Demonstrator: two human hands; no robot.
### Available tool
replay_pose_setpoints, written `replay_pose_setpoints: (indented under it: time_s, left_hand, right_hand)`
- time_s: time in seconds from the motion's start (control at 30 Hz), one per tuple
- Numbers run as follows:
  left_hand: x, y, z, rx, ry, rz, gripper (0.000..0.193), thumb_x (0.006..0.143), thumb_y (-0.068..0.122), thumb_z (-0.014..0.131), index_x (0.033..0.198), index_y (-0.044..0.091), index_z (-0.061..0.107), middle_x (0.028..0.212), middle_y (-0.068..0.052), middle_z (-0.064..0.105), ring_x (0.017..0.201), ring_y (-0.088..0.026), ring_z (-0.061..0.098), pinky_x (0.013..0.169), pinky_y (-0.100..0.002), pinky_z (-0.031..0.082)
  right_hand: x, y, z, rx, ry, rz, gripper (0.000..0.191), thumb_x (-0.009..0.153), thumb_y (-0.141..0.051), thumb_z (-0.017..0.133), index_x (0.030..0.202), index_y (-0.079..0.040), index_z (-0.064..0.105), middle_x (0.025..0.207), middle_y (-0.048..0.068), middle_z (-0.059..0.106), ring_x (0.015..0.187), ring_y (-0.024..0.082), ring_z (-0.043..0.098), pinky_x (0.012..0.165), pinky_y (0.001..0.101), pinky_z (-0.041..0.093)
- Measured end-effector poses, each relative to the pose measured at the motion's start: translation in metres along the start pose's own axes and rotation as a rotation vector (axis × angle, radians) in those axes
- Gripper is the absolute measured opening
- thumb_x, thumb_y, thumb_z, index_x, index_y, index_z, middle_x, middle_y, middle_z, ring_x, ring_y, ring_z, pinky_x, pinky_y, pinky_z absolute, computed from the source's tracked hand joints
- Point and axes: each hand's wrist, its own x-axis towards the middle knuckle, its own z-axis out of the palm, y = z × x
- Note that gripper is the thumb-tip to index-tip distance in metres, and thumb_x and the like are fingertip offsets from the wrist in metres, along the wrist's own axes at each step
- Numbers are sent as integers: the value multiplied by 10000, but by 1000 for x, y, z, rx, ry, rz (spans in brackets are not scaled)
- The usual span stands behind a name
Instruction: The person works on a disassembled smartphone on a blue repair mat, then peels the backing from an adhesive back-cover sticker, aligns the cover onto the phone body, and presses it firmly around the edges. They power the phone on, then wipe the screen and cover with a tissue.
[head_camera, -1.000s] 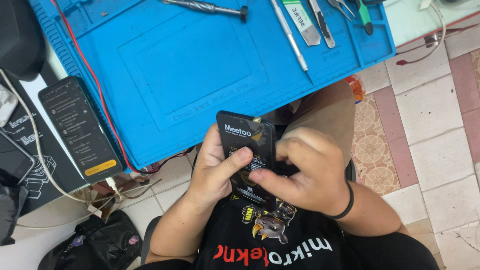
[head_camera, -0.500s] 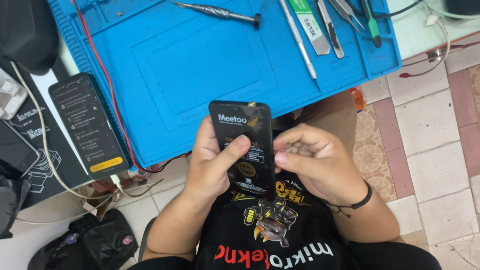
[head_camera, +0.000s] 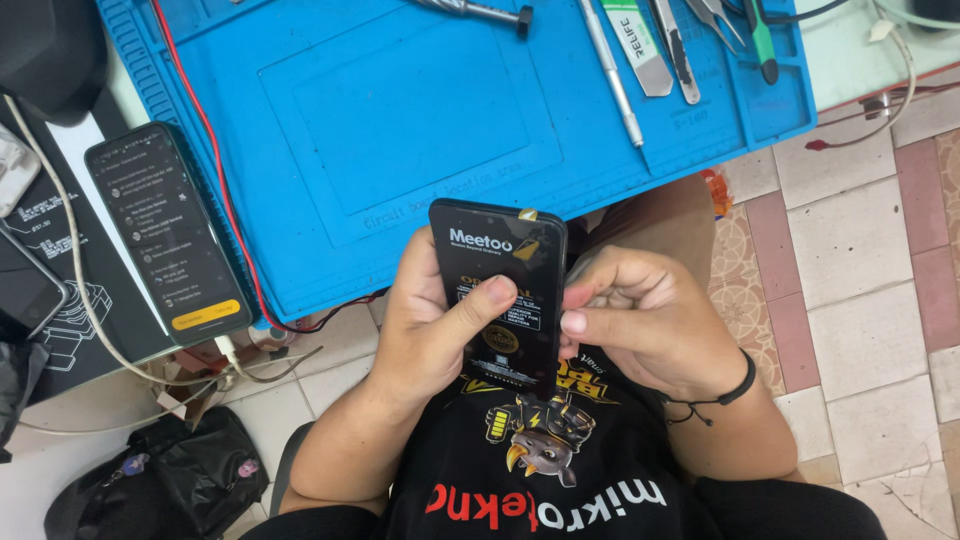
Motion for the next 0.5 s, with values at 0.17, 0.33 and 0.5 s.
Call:
replay_pose_setpoints:
  time_s: [0.17, 0.33, 0.5]
  left_hand:
    - [0, -1, -2, 139, 3, 73, 355, 1030, 25, 682, 1330, 21, 494, 1219, -87, 672, 1099, -134, 649, 973, -309, 556]
    - [-2, -1, -4, 138, 10, 53, 338, 1028, 23, 687, 1311, 16, 503, 1213, -88, 679, 1094, -138, 658, 969, -314, 561]
    - [-4, -2, -2, 116, 3, 56, 364, 1019, 14, 690, 1322, 15, 490, 1221, -87, 676, 1106, -137, 656, 980, -315, 557]
  right_hand:
    - [3, 2, -2, 6, -1, 14, 98, 939, 102, 687, 1004, 28, 683, 934, 179, 736, 828, 241, 727, 742, 370, 595]
    - [6, 4, -5, 39, -23, 32, 100, 938, 104, 683, 1014, 39, 689, 934, 187, 736, 821, 253, 730, 735, 376, 601]
    - [3, 2, -7, 49, -39, 25, 96, 943, 105, 682, 1015, 42, 688, 941, 191, 735, 822, 256, 731, 731, 377, 601]
